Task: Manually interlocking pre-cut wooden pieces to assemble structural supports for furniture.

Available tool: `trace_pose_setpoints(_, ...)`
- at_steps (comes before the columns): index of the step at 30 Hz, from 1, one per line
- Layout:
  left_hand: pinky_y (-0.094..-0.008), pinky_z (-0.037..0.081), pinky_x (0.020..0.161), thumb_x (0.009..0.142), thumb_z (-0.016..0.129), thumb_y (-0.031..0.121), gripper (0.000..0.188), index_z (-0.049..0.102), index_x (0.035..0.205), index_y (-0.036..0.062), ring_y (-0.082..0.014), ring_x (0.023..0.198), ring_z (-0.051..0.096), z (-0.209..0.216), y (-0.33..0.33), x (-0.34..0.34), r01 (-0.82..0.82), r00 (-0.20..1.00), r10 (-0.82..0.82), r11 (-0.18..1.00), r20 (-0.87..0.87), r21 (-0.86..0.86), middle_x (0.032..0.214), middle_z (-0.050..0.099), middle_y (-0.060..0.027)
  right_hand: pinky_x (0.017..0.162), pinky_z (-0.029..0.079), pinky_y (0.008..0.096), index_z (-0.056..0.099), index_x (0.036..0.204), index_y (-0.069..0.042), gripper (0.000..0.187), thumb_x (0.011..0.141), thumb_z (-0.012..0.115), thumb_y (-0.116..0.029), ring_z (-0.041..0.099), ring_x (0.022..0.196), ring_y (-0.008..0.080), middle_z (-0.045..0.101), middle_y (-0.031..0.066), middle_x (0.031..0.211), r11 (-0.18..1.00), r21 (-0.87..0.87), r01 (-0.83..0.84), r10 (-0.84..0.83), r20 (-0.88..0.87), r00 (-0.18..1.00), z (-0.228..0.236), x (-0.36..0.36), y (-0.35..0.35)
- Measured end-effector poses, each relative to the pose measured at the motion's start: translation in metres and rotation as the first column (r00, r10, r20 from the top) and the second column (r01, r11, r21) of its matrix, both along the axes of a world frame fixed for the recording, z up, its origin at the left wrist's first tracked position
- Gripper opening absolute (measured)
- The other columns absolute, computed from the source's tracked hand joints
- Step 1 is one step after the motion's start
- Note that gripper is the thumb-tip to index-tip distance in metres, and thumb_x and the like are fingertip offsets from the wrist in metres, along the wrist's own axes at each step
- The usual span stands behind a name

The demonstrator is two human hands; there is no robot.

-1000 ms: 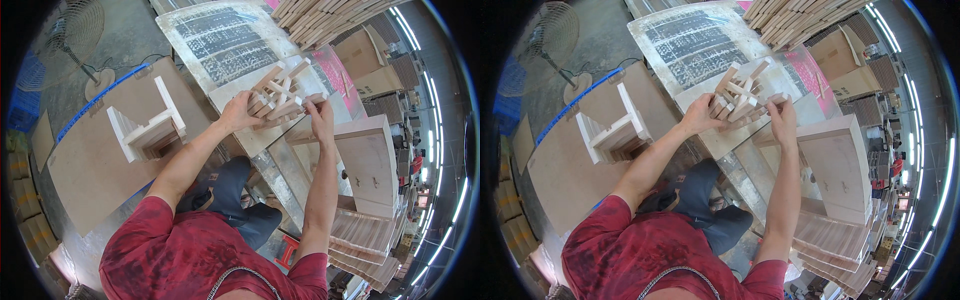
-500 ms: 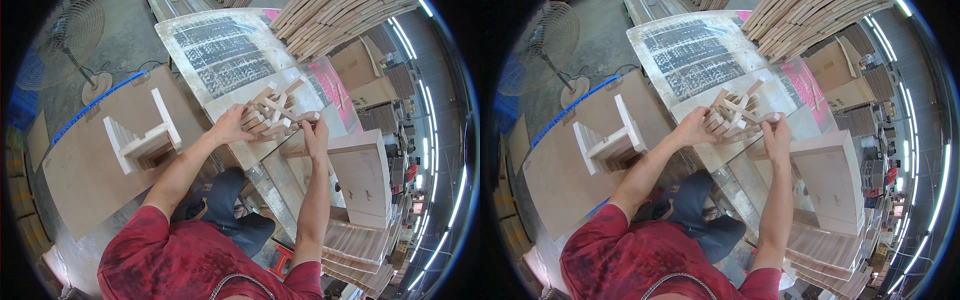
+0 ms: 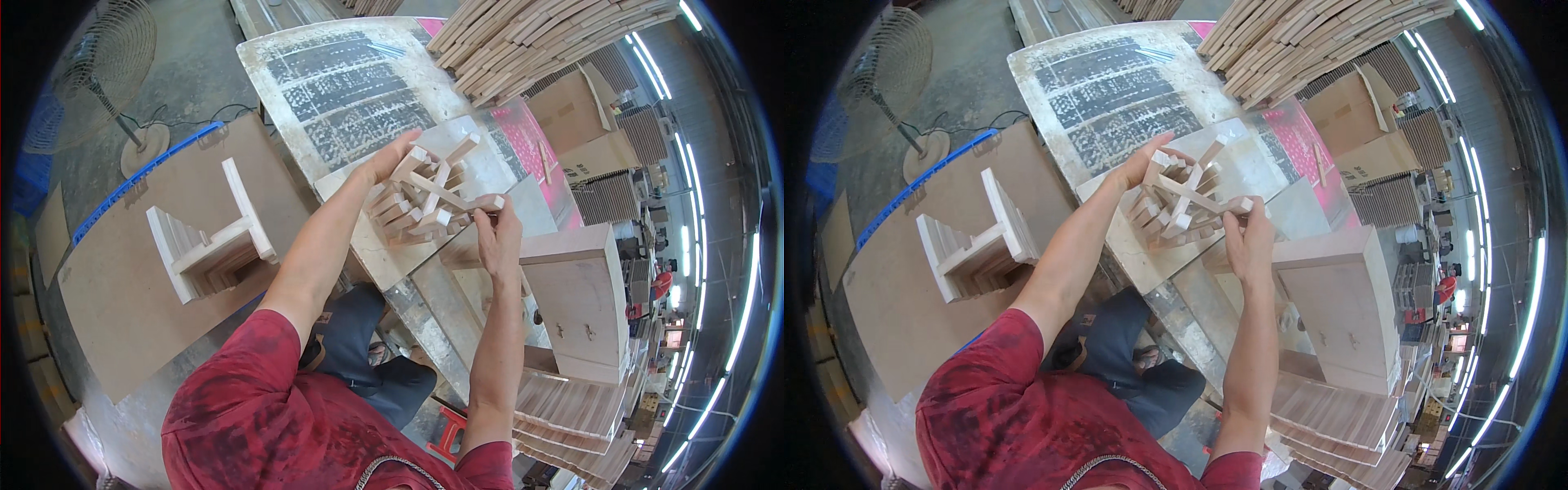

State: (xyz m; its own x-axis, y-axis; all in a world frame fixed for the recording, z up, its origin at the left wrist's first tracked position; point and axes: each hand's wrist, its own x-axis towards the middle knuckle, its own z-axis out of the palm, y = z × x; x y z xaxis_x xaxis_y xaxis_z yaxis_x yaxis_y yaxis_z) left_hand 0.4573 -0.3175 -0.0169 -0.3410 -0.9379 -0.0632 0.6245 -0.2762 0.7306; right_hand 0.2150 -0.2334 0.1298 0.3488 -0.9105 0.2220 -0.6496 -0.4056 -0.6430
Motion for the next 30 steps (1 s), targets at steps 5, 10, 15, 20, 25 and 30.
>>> trace_pose_setpoints(5, -0.0300, 0.055, 0.086, 0.106, 0.034, 0.062, 0.075, 0.074, 0.117, -0.0015, -0.0160, 0.082, 0.068, 0.007, 0.007, -0.015, -0.080, 0.996, 0.081, 0.996, 0.036, -0.028, 0.099, 0.074, -0.0077, 0.082, 0.055, 0.0375, 0.059, 0.113, 0.001, 0.021, 0.095, 0.063, -0.010, 0.073, 0.090, 0.0280, 0.073, 0.0183, 0.096, 0.998, 0.039, 0.049, -0.048, -0.015, 0.999, 0.003, -0.007, 0.001)
trace_pose_setpoints(10, -0.0304, 0.055, 0.087, 0.106, 0.034, 0.063, 0.076, 0.074, 0.118, -0.0008, -0.0166, 0.088, 0.068, -0.004, 0.008, -0.002, -0.073, 0.996, 0.073, 0.997, 0.054, -0.014, 0.100, 0.074, -0.0076, 0.081, 0.055, 0.0356, 0.060, 0.112, 0.002, 0.022, 0.094, 0.063, -0.010, 0.071, 0.088, 0.0241, 0.072, 0.0155, 0.094, 0.991, 0.131, -0.001, -0.001, 0.016, 1.000, -0.001, -0.012, -0.011)
trace_pose_setpoints(15, -0.0317, 0.048, 0.101, 0.107, 0.031, 0.063, 0.075, 0.070, 0.127, 0.0020, -0.0187, 0.105, 0.066, 0.002, 0.027, -0.003, -0.109, 0.979, 0.129, 0.986, 0.161, -0.127, 0.117, 0.072, -0.0095, 0.078, 0.054, 0.0327, 0.063, 0.113, 0.003, 0.026, 0.096, 0.066, -0.018, 0.069, 0.086, 0.0185, 0.072, 0.0123, 0.095, 0.919, 0.388, -0.065, 0.084, -0.031, 0.996, -0.011, -0.022, -0.024)
trace_pose_setpoints(20, -0.0350, 0.046, 0.104, 0.111, 0.029, 0.056, 0.070, 0.068, 0.128, 0.0004, -0.0206, 0.108, 0.064, -0.020, 0.050, -0.003, -0.509, 0.787, 0.576, 0.809, 0.221, -0.296, 0.120, 0.070, -0.0096, 0.077, 0.059, 0.0316, 0.064, 0.109, 0.002, 0.029, 0.103, 0.065, -0.026, 0.070, 0.084, 0.0162, 0.071, 0.0108, 0.094, 0.939, 0.344, 0.030, -0.061, 0.080, 0.995, -0.012, -0.010, -0.016)
trace_pose_setpoints(25, -0.0373, 0.046, 0.106, 0.109, 0.045, 0.047, 0.058, 0.062, 0.128, -0.0042, -0.0238, 0.115, 0.062, -0.034, 0.134, -0.022, -0.624, 0.488, 0.783, 0.622, 0.385, -0.473, 0.121, 0.066, -0.0122, 0.072, 0.058, 0.0292, 0.065, 0.105, 0.002, 0.030, 0.103, 0.067, -0.028, 0.070, 0.079, 0.0161, 0.072, 0.0101, 0.089, 0.956, 0.293, 0.029, -0.055, 0.079, 0.995, -0.012, -0.015, -0.020)
trace_pose_setpoints(30, -0.0436, 0.050, 0.103, 0.066, 0.093, 0.044, 0.103, 0.043, 0.143, -0.0023, -0.0370, 0.121, 0.058, -0.007, 0.161, -0.024, -0.336, 0.341, 0.800, 0.595, 0.494, -0.730, 0.138, 0.050, -0.0214, 0.068, 0.055, 0.0313, 0.066, 0.102, 0.004, 0.031, 0.101, 0.068, -0.027, 0.069, 0.072, 0.0171, 0.072, 0.0095, 0.080, 0.950, 0.312, 0.010, -0.047, 0.111, 0.993, -0.011, -0.019, -0.020)
